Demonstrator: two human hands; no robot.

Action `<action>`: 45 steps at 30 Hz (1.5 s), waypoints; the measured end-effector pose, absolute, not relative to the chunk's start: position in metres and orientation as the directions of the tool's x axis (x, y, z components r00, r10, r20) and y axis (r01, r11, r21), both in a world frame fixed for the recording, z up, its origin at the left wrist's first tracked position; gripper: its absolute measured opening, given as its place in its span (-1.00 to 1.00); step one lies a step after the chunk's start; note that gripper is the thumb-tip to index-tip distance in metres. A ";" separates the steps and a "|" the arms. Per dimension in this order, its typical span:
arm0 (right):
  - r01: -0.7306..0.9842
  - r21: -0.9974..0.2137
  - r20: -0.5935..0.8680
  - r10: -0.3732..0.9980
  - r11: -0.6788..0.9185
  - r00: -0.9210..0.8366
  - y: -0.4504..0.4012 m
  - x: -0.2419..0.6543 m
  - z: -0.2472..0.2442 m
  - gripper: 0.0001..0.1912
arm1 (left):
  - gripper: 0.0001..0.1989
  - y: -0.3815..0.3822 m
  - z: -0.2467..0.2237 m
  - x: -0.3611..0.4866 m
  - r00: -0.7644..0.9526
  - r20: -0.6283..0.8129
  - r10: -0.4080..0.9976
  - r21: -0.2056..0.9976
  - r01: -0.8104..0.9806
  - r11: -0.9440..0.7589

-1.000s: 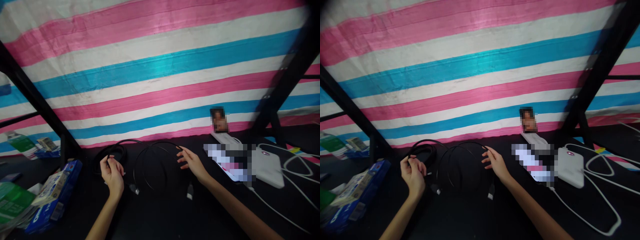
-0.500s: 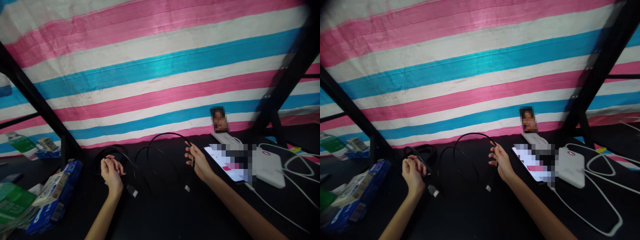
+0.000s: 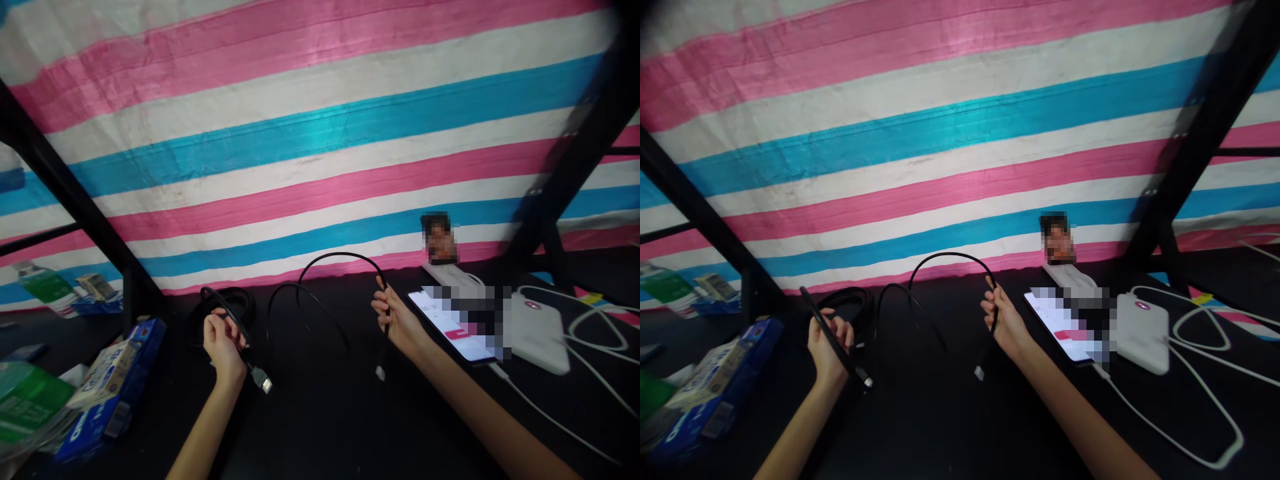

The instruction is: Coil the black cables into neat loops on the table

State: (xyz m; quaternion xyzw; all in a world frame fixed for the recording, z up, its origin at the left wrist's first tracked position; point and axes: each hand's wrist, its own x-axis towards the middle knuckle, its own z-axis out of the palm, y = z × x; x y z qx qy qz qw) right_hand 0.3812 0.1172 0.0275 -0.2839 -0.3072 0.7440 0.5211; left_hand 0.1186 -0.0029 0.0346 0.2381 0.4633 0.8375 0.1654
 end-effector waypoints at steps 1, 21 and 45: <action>-0.602 -0.750 -0.103 0.947 -0.275 -0.304 0.117 0.381 0.027 -0.82 | -0.74 -0.003 0.034 0.119 -0.831 0.248 0.498 0.856 -0.052 -0.514; -0.427 -0.846 -0.216 0.938 -0.319 -0.272 0.116 0.371 0.009 -0.81 | -0.59 0.007 0.003 0.126 -0.533 0.170 0.829 0.970 0.237 -0.046; -0.127 -0.976 0.206 0.930 0.175 -0.305 0.105 0.360 0.000 -0.55 | -0.40 0.012 -0.007 0.146 -0.356 0.082 0.931 0.978 0.210 -0.006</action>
